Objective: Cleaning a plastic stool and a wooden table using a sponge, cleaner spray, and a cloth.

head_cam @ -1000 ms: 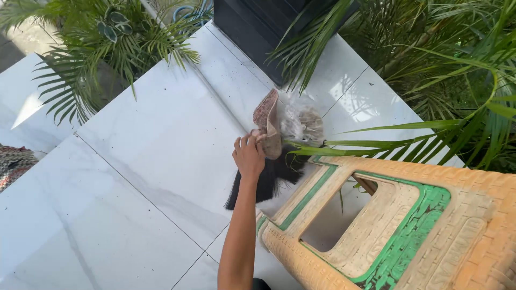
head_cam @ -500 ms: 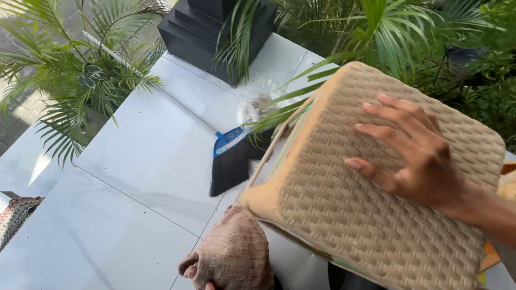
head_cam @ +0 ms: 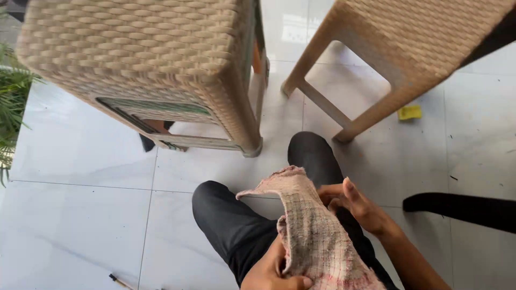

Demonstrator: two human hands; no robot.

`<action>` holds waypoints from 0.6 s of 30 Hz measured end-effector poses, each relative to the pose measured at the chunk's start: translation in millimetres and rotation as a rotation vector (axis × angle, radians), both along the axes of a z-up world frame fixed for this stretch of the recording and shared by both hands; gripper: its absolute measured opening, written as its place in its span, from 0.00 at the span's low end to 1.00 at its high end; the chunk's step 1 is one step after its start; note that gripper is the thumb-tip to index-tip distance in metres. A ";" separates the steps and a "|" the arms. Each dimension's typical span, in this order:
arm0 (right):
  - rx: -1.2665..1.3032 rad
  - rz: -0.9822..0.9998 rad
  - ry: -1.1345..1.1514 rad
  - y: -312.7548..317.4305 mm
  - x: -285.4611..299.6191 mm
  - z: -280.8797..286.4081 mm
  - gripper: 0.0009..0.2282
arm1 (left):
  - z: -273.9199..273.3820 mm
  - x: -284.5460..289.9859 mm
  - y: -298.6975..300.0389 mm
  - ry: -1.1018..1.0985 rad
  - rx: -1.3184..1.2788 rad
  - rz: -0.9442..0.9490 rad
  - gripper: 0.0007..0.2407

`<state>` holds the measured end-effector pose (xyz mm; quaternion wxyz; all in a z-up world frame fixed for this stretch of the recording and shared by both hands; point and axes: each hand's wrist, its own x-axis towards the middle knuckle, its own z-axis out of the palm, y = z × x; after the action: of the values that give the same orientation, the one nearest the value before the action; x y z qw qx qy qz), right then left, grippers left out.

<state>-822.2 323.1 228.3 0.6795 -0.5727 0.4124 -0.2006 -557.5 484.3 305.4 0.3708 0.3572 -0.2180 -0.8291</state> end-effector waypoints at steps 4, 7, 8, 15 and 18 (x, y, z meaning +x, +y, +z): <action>0.346 -0.435 -0.378 41.2 -43.4 20.1 0.34 | -12.1 -57.1 -63.2 -0.031 -0.217 -0.218 0.44; 0.093 -0.525 -0.348 38.7 -72.5 40.6 0.38 | -18.0 -93.4 -84.7 -0.027 -0.457 -0.243 0.39; 0.045 -0.569 -0.315 33.2 -79.3 46.6 0.37 | -17.8 -103.5 -95.0 -0.009 -0.466 -0.197 0.36; -0.254 -0.703 -0.183 29.3 -96.0 36.7 0.31 | -26.3 -134.9 -127.3 -0.099 -0.039 0.160 0.18; -0.514 -0.751 0.075 34.1 -112.7 35.4 0.14 | -18.2 -141.1 -141.6 -0.591 -0.398 0.147 0.09</action>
<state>-934.9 357.1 263.7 0.3802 -0.5402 0.5527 -0.5080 -698.5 342.7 287.2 0.4125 0.5168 -0.4469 -0.6025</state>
